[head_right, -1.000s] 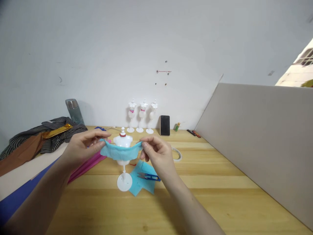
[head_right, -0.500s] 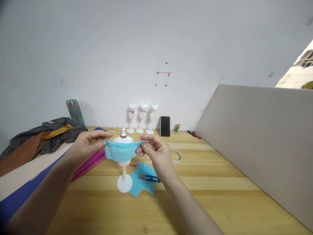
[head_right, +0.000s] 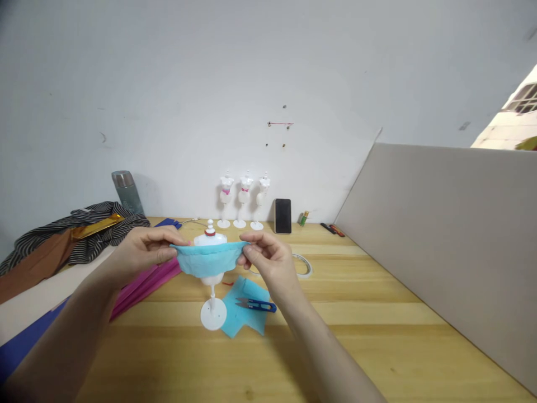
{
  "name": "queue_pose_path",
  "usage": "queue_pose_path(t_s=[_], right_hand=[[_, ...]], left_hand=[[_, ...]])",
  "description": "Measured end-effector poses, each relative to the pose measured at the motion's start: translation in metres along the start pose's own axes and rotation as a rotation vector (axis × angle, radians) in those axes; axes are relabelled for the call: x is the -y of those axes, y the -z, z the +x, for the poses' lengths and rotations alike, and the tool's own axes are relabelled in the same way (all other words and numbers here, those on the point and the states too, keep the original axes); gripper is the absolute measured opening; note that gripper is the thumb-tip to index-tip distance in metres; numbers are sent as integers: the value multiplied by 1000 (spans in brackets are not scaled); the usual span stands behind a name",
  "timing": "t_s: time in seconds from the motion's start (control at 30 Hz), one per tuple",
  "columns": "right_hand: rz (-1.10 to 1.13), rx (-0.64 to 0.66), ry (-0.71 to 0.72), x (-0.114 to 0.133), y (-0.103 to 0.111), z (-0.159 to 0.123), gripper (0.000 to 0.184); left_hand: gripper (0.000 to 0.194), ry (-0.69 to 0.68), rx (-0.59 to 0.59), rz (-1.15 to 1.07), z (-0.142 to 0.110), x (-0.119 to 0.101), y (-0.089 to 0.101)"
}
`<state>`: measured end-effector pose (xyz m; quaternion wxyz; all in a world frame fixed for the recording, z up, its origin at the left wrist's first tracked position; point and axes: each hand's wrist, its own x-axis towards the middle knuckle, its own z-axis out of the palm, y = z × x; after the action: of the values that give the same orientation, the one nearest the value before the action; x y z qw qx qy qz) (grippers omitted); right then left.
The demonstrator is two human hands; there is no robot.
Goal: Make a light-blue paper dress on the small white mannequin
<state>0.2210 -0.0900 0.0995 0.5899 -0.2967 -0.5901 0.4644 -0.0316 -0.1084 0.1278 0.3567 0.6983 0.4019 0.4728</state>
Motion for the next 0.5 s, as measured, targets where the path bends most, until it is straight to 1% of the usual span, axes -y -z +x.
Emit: queue_pose_path(t_s=[0.1,0.2,0.3,0.4,0.5], right_hand=[[-24,4,15,-1,1,0,15],[-40,14,34,-2,1,0,16],[-50,29,50,-3,2,1,17],[-51,35,36,-3,3,2,18],[-23,34,11,-3,4,3,20]], left_hand=[[12,-5,31,38,-1,0,1],[13,5,18,65,-2,2,1],[15,36,6,39,-2,3,0],[14,45,7,3,-1,1,-1],[16,39,9,41,-1,-3,-2]])
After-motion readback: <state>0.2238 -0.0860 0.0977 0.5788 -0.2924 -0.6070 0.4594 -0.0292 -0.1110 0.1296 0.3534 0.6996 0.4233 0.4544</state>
